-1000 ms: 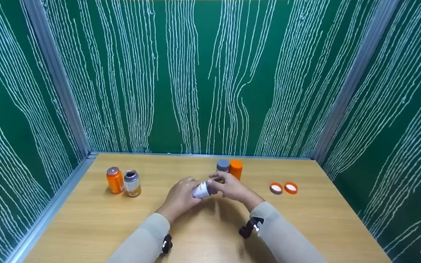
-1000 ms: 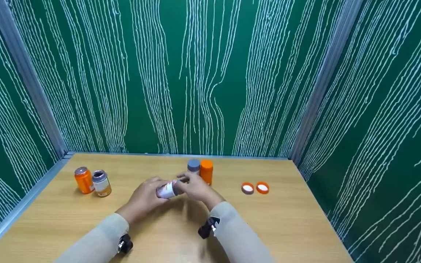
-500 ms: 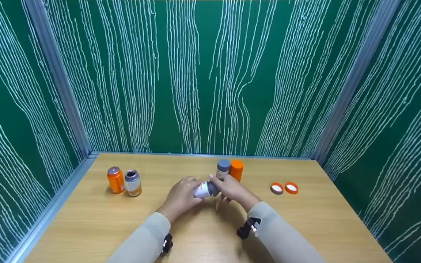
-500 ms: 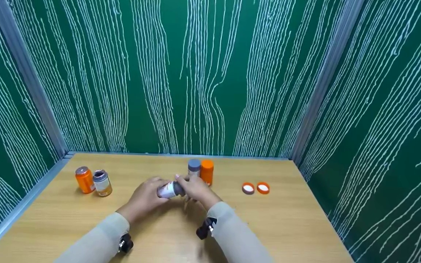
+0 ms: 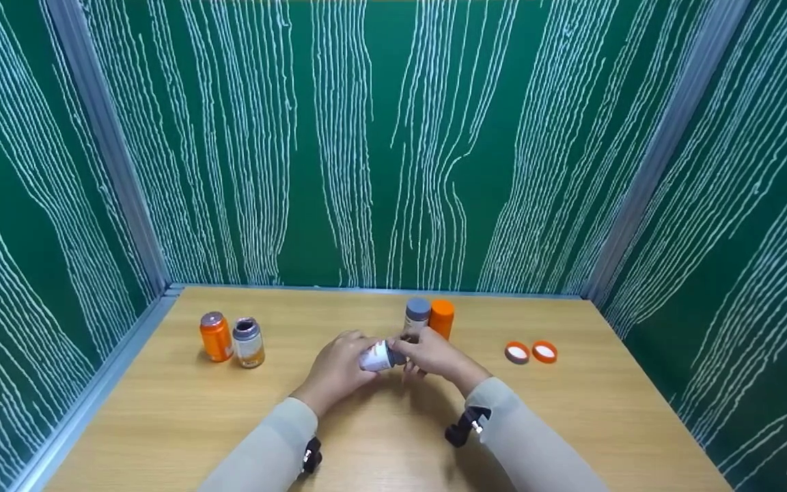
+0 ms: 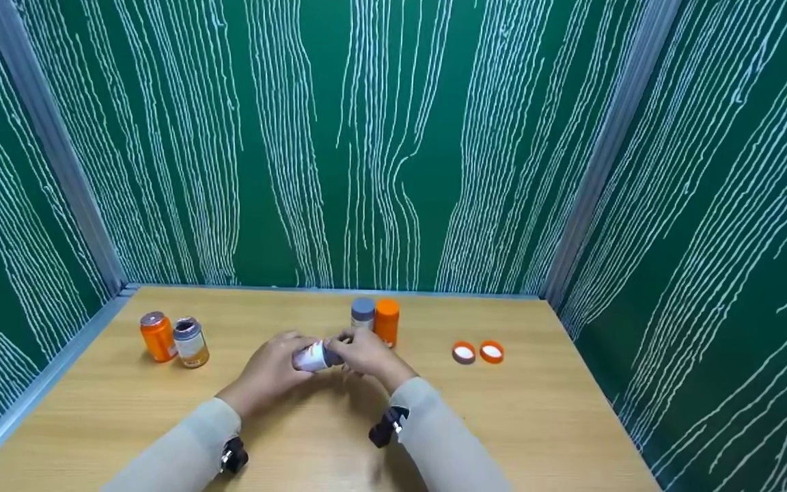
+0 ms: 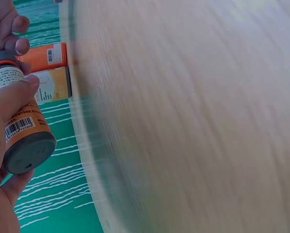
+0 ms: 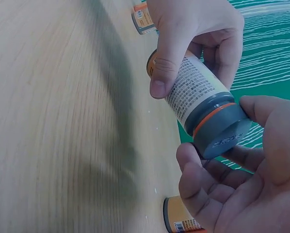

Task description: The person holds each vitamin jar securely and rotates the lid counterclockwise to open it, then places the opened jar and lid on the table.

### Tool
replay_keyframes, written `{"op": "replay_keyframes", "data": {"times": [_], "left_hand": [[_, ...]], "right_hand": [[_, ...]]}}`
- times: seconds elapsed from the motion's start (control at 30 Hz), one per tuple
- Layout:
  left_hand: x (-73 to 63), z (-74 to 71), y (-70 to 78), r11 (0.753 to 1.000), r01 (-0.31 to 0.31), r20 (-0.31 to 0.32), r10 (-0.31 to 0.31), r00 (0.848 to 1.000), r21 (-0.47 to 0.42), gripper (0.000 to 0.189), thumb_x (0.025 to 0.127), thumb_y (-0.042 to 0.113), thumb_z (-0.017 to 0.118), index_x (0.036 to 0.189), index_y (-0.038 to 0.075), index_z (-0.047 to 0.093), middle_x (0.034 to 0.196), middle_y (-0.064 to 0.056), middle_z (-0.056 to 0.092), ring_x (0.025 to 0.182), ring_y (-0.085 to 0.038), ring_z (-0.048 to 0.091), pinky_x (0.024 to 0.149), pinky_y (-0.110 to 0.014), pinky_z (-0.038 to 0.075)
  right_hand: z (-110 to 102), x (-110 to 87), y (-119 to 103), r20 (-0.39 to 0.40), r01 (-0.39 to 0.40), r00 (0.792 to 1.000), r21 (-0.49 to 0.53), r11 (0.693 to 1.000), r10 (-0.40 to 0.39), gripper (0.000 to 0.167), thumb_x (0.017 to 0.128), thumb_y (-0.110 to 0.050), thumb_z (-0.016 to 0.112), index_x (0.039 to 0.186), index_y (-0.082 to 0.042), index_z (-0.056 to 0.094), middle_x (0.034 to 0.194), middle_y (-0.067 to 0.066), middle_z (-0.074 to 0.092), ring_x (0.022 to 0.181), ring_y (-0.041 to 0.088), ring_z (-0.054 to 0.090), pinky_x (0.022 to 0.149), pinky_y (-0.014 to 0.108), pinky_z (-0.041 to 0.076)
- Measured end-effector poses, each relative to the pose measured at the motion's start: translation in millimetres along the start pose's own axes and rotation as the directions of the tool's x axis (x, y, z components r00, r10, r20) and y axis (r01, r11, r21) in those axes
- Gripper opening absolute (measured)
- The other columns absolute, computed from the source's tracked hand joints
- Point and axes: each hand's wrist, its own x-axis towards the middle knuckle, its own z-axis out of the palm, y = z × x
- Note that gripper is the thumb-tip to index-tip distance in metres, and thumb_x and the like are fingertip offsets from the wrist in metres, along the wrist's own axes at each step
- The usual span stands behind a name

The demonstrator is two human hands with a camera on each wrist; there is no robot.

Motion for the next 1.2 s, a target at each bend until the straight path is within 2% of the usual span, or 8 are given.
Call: {"op": "replay_keyframes", "data": {"times": [0.13,0.37,0.53,0.63,0.73,0.9,1.03,1.2], "left_hand": [[-0.6,0.5,-0.7,1.0,0.015,0.008,-0.015,1.0,-0.009,0.051,0.09,0.027,0.099,0.137,0.014,0.081,0.121,-0.004,0.076,0.109,-0.02,0.069,0.105,-0.046,0.064],[-2.5,1.1,-2.3,0.999,0.042,0.016,-0.042,0.999,-0.016,0.055,0.092,0.029,0.098,0.141,0.014,0.08,0.127,-0.006,0.076,0.113,-0.021,0.069,0.107,-0.046,0.063],[-3.0,1.6,-2.8,1.0,0.01,-0.001,-0.01,1.0,0.015,0.056,0.091,0.03,0.099,0.14,0.011,0.079,0.129,-0.009,0.077,0.113,-0.025,0.071,0.105,-0.049,0.064],[-2.5,2.3,-2.4,1.0,-0.001,-0.01,0.001,1.0,0.021,0.054,0.09,0.028,0.099,0.137,0.011,0.08,0.127,-0.009,0.078,0.112,-0.025,0.071,0.104,-0.05,0.065],[-1.9,2.7,-1.7,1.0,0.001,-0.013,-0.001,1.0,0.017,0.052,0.09,0.027,0.099,0.136,0.01,0.081,0.124,-0.008,0.078,0.11,-0.024,0.071,0.103,-0.049,0.065],[-2.2,2.9,-1.2,1.0,0.022,-0.006,-0.022,1.0,0.007,0.051,0.091,0.028,0.098,0.136,0.011,0.081,0.125,-0.008,0.077,0.11,-0.022,0.07,0.105,-0.048,0.064],[-3.3,3.1,-2.3,0.999,0.032,0.006,-0.032,0.999,-0.009,0.051,0.092,0.029,0.098,0.137,0.012,0.08,0.126,-0.008,0.076,0.112,-0.022,0.069,0.106,-0.048,0.064],[-4.1,4.5,-5.4,0.999,0.025,0.003,-0.025,1.0,-0.022,0.051,0.093,0.031,0.097,0.138,0.013,0.08,0.125,-0.006,0.076,0.112,-0.021,0.069,0.105,-0.047,0.064]], "right_hand": [[-1.2,-0.5,0.7,0.016,0.024,1.0,0.01,1.0,-0.024,0.041,0.109,-0.037,0.074,0.141,-0.011,0.072,0.127,0.014,0.074,0.1,0.028,0.071,0.093,0.054,0.068],[-3.0,0.5,4.0,0.027,0.074,0.997,-0.017,0.997,-0.074,0.04,0.105,-0.03,0.081,0.142,-0.017,0.072,0.142,0.015,0.071,0.112,0.031,0.07,0.1,0.055,0.067],[-0.2,3.2,4.9,-0.011,0.071,0.997,-0.01,0.997,-0.071,0.045,0.108,-0.041,0.077,0.147,-0.018,0.071,0.147,0.017,0.069,0.115,0.032,0.07,0.099,0.055,0.067],[2.3,4.5,4.3,-0.047,0.043,0.998,0.003,0.999,-0.042,0.053,0.111,-0.052,0.069,0.149,-0.015,0.069,0.143,0.017,0.071,0.111,0.031,0.07,0.096,0.057,0.067],[3.6,4.9,3.8,-0.058,0.013,0.998,0.01,1.0,-0.012,0.059,0.113,-0.058,0.062,0.148,-0.011,0.069,0.131,0.017,0.073,0.101,0.03,0.07,0.089,0.054,0.067],[4.2,4.2,3.9,-0.046,-0.025,0.999,0.003,1.0,0.025,0.059,0.113,-0.06,0.062,0.141,-0.009,0.072,0.114,0.013,0.073,0.088,0.033,0.074,0.081,0.047,0.067],[3.5,2.7,2.3,-0.035,-0.022,0.999,-0.002,1.0,0.022,0.052,0.111,-0.054,0.069,0.136,-0.009,0.075,0.114,0.012,0.074,0.089,0.032,0.074,0.083,0.047,0.068],[0.5,-0.2,1.4,-0.002,0.012,1.0,0.003,1.0,-0.012,0.043,0.11,-0.041,0.075,0.14,-0.011,0.075,0.128,0.014,0.075,0.101,0.028,0.072,0.094,0.053,0.069]]}}
